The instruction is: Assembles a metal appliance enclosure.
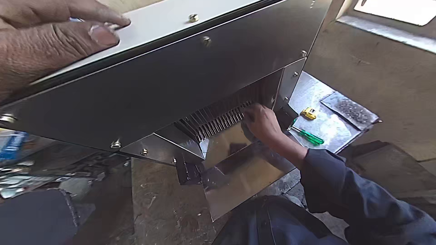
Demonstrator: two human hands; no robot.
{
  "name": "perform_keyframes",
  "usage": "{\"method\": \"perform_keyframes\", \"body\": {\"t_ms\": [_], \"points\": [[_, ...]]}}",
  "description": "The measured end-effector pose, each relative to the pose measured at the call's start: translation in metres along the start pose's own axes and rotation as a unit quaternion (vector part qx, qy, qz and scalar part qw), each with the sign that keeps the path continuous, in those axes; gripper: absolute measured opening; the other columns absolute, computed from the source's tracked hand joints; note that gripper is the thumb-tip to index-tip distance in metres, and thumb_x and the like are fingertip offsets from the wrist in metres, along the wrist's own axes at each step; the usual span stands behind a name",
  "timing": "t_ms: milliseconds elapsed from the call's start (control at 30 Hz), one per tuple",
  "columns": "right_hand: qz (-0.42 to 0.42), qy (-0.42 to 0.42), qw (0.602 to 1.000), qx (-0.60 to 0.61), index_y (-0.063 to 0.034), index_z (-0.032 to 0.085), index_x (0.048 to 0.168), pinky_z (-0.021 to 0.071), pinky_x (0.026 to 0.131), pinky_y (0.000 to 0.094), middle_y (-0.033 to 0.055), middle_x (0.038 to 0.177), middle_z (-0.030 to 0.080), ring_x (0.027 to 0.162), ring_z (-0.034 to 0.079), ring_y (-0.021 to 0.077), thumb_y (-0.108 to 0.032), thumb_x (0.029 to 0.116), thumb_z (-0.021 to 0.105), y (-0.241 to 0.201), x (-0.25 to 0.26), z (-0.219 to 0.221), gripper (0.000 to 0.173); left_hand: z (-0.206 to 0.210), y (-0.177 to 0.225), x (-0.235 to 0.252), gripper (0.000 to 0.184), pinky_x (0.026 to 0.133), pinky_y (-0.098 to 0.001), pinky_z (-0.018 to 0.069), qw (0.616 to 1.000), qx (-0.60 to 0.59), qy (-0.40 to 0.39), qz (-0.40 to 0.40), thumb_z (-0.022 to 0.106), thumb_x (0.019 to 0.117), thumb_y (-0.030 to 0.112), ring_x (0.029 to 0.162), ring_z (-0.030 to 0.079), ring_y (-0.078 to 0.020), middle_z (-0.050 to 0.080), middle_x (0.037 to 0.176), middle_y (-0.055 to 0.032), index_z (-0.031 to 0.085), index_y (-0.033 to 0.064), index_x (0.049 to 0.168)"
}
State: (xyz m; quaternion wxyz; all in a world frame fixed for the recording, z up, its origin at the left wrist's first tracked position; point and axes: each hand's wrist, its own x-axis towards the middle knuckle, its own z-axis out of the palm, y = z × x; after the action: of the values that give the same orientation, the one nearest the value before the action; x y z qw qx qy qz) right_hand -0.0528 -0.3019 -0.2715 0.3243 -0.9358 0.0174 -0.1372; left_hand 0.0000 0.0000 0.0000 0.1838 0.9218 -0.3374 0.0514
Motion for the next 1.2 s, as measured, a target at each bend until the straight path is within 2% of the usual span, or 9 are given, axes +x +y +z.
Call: {"method": "perform_keyframes", "body": {"t_ms": [100,167,300,400,733,833,1033,1133,1200], "points": [[0.022,-0.094,0.995,-0.011,-0.0065,0.066,0.106,0.0568,0.076,0.0536,0.0140,0.093,0.070,0.089,0.071,0.0331,-0.029,0.1007,0.062,0.000,0.006,0.008,0.023,-0.009,0.012,-0.007,0.043,0.107,-0.0394,0.0451,0.991,0.129,-0.030,0.036,0.045,0.1067,0.031,0.125,0.058,-0.0204,0.060,0.136,-0.0192,0.060,0.0056,0.138],[0.003,-0.105,0.994,-0.015,-0.0056,0.065,0.104,0.0567,0.073,0.0524,0.0144,0.090,0.069,0.086,0.071,0.0335,-0.030,0.1003,0.062,-0.002,0.008,0.001,0.025,-0.008,0.020,-0.006,0.050,0.115,-0.0482,0.0379,0.987,0.156,-0.027,0.008,0.043,0.1067,0.042,0.136,0.051,-0.0290,0.055,0.144,-0.0218,0.060,0.0085,0.140],[-0.040,-0.153,0.987,-0.038,-0.0056,0.063,0.110,0.0559,0.071,0.0540,0.0159,0.093,0.070,0.087,0.071,0.0363,-0.029,0.0999,0.061,0.013,0.015,-0.021,0.025,0.000,0.038,0.003,0.048,0.106,-0.0432,0.0470,0.981,0.189,0.008,-0.039,0.046,0.1063,0.042,0.123,0.061,-0.0241,0.064,0.130,-0.0202,0.064,0.0074,0.135],[-0.104,-0.140,0.984,-0.045,-0.0041,0.061,0.114,0.0576,0.064,0.0520,0.0169,0.097,0.069,0.081,0.072,0.0358,-0.024,0.1000,0.058,0.026,0.014,-0.007,0.024,0.023,0.044,0.004,0.052,0.110,-0.0499,0.0418,0.969,0.220,0.055,-0.098,0.035,0.1095,0.046,0.130,0.057,-0.0274,0.062,0.134,-0.0181,0.062,0.0134,0.139],[-0.078,-0.198,0.975,0.063,-0.0032,0.059,0.127,0.0588,0.077,0.0536,0.0195,0.106,0.070,0.097,0.072,0.0373,-0.021,0.1047,0.053,0.023,0.025,-0.003,0.029,0.044,0.042,-0.005,0.053,0.113,-0.0405,0.0418,0.969,0.140,0.170,-0.111,0.035,0.1102,0.040,0.127,0.058,-0.0228,0.064,0.131,-0.0173,0.063,0.0008,0.133],[-0.097,-0.176,0.973,0.117,-0.0053,0.064,0.123,0.0588,0.078,0.0529,0.0181,0.106,0.071,0.097,0.072,0.0359,-0.019,0.1028,0.057,0.027,0.023,0.004,0.026,0.045,0.050,-0.005,0.053,0.114,-0.0414,0.0417,0.962,0.169,0.177,-0.119,0.034,0.1105,0.039,0.127,0.059,-0.0250,0.065,0.129,-0.0189,0.065,0.0003,0.130],[-0.154,0.022,0.974,0.167,-0.0062,0.073,0.104,0.0575,0.060,0.0498,0.0144,0.089,0.072,0.077,0.072,0.0331,-0.013,0.0945,0.065,0.029,0.019,0.017,0.015,0.055,0.060,-0.011,0.040,0.105,-0.0336,0.0471,0.946,0.168,0.263,-0.092,0.040,0.1108,0.025,0.116,0.062,-0.0136,0.066,0.122,-0.0122,0.063,-0.0060,0.123],[-0.153,-0.001,0.978,0.141,-0.0061,0.073,0.099,0.0577,0.062,0.0508,0.0145,0.086,0.072,0.077,0.073,0.0337,-0.014,0.0953,0.064,0.036,0.016,0.017,0.012,0.104,0.103,-0.027,0.027,0.097,-0.0313,0.0522,0.878,0.259,0.391,-0.092,0.051,0.1053,0.012,0.106,0.064,-0.0132,0.066,0.112,-0.0120,0.059,-0.0096,0.119],[-0.129,-0.054,0.983,0.123,-0.0054,0.072,0.097,0.0577,0.068,0.0527,0.0152,0.084,0.072,0.081,0.073,0.0344,-0.020,0.1000,0.061,0.040,0.017,0.016,0.019,0.144,0.131,-0.049,0.019,0.083,-0.0365,0.0536,0.878,0.370,0.301,-0.039,0.054,0.1033,0.011,0.091,0.067,-0.0199,0.069,0.098,-0.0162,0.065,-0.0048,0.107]]}}
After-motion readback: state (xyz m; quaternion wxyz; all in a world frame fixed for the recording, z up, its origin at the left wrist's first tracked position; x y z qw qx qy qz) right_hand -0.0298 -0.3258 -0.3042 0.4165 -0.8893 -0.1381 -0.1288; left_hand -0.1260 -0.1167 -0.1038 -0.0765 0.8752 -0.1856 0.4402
